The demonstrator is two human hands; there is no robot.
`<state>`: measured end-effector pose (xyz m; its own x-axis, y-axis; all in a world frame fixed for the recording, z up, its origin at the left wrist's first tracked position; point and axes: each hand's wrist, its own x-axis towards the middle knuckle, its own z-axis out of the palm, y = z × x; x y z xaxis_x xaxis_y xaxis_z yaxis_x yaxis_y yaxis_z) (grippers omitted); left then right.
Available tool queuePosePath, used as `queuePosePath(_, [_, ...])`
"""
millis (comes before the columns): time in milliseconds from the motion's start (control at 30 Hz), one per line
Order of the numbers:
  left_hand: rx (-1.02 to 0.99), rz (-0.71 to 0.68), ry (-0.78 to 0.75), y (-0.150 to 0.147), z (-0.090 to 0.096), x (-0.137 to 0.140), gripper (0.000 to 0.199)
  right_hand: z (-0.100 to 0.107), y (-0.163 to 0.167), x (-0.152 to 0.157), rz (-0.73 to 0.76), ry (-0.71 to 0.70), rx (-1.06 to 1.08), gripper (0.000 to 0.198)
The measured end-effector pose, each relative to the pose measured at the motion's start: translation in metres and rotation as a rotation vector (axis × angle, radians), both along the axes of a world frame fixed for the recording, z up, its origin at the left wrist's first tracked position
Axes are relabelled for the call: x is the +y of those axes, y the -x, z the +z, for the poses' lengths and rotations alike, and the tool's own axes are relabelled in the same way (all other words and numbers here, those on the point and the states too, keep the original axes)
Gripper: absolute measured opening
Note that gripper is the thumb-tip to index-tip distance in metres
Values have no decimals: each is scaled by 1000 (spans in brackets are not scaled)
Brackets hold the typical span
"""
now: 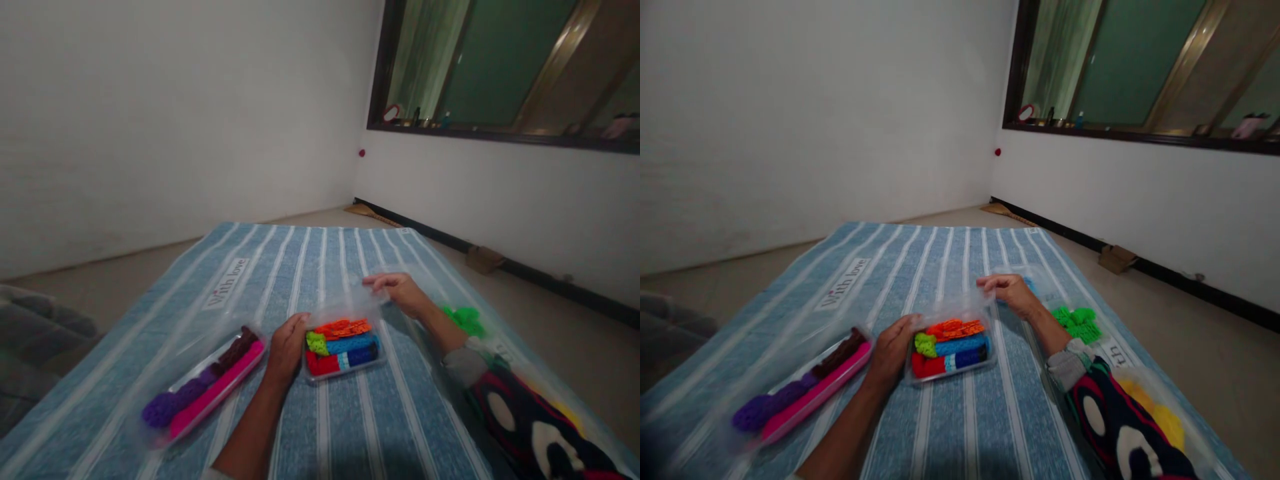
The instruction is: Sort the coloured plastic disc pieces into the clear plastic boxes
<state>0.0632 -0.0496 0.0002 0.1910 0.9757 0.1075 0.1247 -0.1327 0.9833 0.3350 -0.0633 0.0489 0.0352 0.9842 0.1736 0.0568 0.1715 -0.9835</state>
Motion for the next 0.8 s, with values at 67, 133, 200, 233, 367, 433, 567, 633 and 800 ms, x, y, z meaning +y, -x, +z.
queuePosePath(67, [-23, -5, -4, 0, -1, 1, 40, -4, 1, -6, -6, 33, 24, 9])
queuePosePath(133, [-43, -8, 1, 0, -2, 1, 42, -4, 3, -8, 22, 72, 2, 11])
queuePosePath(200, [-61, -6, 9, 0, 0, 0, 42, -1, 4, -6, 67, 100, -41, 15])
queuePosePath(233, [-64, -1, 9, 0, 1, 0, 42, 2, 4, -5, 93, 105, -64, 16])
queuePosePath(367, [-53, 51, 13, 0, 5, 1, 44, 9, 0, -4, 199, 100, -138, 15])
queuePosePath(433, [-69, 48, 49, -1, 3, 2, 50, 8, -1, -7, 198, 107, -165, 15])
queuePosePath(567, [-103, 3, 89, -2, -1, 4, 57, -2, 4, -12, 53, 125, -206, 20])
queuePosePath(633, [-102, 8, 85, -2, -2, 5, 54, -9, 10, -14, -102, 141, -158, 23])
queuePosePath(800, [-89, 11, 81, -3, -1, 4, 52, -28, 29, -23, -457, 162, -47, 29])
